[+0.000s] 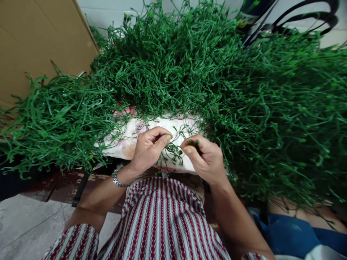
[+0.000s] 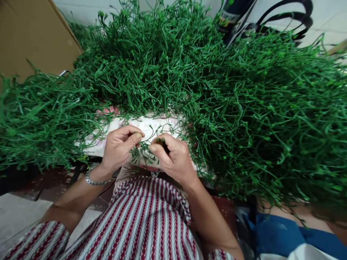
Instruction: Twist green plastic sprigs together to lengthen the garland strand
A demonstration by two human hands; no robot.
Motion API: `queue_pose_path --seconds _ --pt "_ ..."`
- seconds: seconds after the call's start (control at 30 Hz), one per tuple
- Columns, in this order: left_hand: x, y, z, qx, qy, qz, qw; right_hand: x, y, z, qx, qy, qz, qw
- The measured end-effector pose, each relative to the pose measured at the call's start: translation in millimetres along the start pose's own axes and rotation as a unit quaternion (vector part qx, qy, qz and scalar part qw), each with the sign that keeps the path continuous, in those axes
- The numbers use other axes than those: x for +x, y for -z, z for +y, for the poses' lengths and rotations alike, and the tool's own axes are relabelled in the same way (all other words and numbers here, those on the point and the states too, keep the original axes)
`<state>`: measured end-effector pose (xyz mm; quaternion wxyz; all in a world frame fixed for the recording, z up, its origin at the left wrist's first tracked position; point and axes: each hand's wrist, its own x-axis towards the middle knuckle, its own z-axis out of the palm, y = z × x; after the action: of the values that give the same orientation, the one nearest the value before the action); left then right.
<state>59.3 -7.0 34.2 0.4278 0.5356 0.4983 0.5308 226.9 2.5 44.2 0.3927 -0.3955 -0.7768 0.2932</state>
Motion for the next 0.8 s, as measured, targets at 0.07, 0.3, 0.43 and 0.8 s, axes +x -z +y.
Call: queue_pose_path --seconds 0.07,0.3,0.43,0.8 --pt "0 0.3 2 0.004 -0.005 -0.006 1.000 0 -2 1 -0.034 0.021 -0.009 0.999" --pt "-5 6.2 -4 0.023 -0.130 -0.031 0.991 -1 2 10 -0.022 0.015 -0.024 0.999" --pt "-10 5.3 -5 0.052 -0.095 -0.028 0.994 -5 -3 6 -0.058 0.067 0.036 0.995" --pt "-11 7.3 -11 0.059 0.014 -0.034 0.998 -11 3 -2 -0.145 0.145 0.089 0.975"
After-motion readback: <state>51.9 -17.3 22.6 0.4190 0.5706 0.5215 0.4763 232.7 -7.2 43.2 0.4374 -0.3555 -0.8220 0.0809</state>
